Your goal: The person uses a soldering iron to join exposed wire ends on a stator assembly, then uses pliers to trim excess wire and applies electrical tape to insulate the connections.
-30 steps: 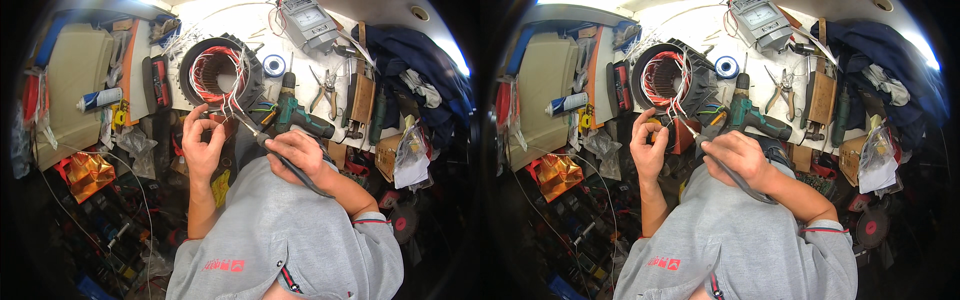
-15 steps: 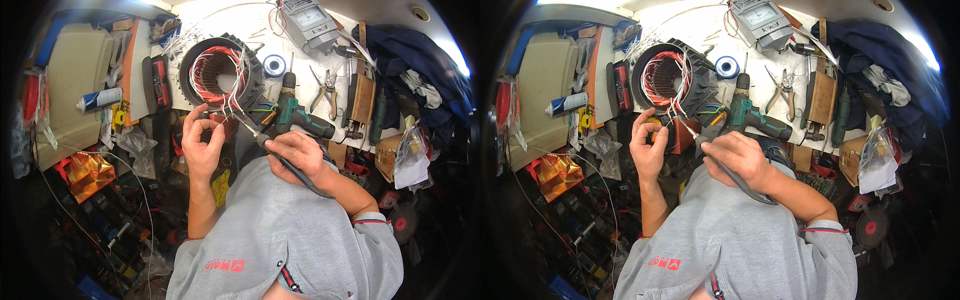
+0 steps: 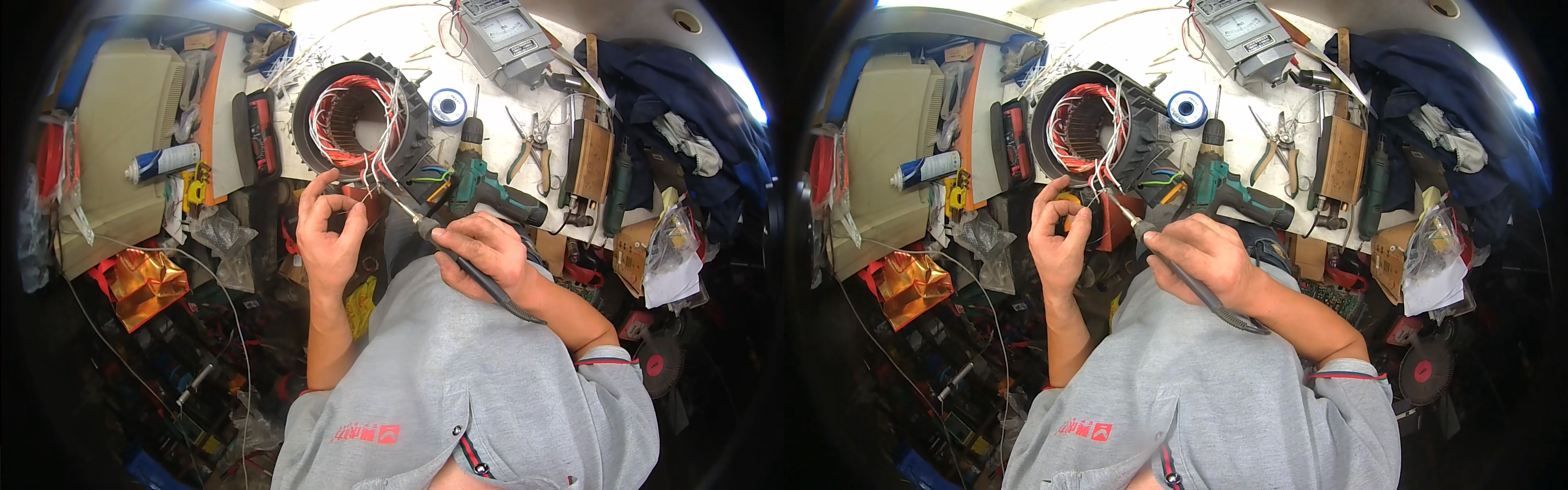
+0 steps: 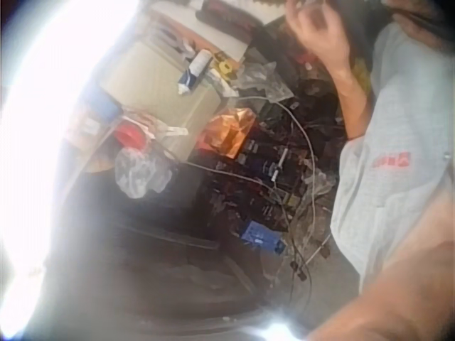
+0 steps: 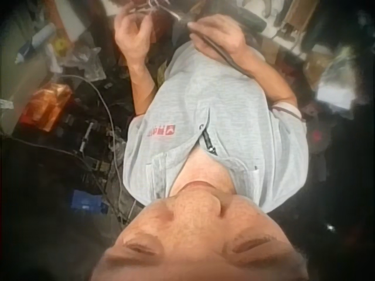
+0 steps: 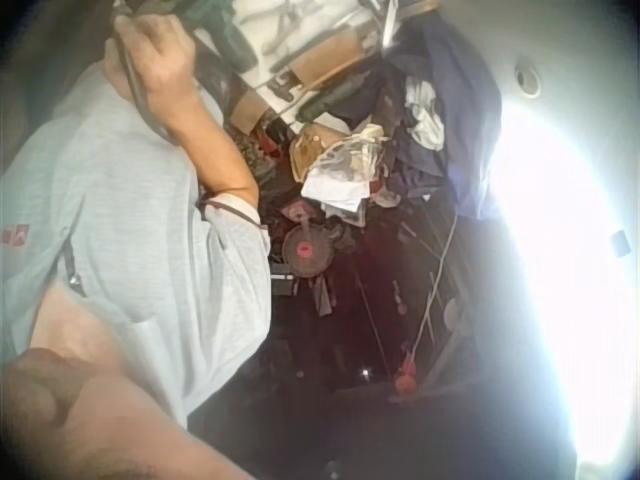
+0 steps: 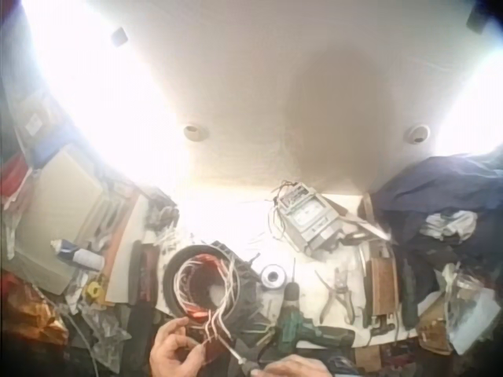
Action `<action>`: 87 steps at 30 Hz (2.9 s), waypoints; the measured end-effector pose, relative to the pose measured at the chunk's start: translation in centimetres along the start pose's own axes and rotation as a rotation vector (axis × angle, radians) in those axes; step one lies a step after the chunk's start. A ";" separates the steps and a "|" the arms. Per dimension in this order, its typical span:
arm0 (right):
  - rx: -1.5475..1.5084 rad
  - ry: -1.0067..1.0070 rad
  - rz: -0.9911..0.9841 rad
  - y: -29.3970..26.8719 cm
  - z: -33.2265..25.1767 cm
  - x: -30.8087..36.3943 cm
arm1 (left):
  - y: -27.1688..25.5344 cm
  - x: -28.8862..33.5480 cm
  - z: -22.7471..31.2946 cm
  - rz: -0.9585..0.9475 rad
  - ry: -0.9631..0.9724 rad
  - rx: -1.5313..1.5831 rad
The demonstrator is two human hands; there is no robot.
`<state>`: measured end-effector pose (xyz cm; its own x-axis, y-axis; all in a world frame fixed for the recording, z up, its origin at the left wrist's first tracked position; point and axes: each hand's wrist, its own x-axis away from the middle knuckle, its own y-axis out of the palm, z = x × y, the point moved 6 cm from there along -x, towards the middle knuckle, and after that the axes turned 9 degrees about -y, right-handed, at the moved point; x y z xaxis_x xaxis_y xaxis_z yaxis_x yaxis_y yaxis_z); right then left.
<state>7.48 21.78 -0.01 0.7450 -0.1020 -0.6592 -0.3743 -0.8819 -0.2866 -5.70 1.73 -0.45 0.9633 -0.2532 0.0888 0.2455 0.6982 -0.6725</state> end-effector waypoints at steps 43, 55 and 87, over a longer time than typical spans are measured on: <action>-0.012 0.018 -0.002 0.2 0.2 0.1 | 0.1 -0.2 -0.4 0.007 -0.030 0.028; 0.007 -0.010 0.011 0.0 0.1 -0.3 | 0.0 -0.3 -0.4 0.006 -0.020 0.000; -0.013 -0.001 -0.001 0.0 0.3 -0.3 | 0.1 -0.2 0.1 -0.008 0.000 -0.027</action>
<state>7.10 21.89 0.01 0.7447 -0.1009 -0.6597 -0.3664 -0.8880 -0.2778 -5.84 1.91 -0.48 0.9614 -0.2584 0.0946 0.2502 0.6777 -0.6915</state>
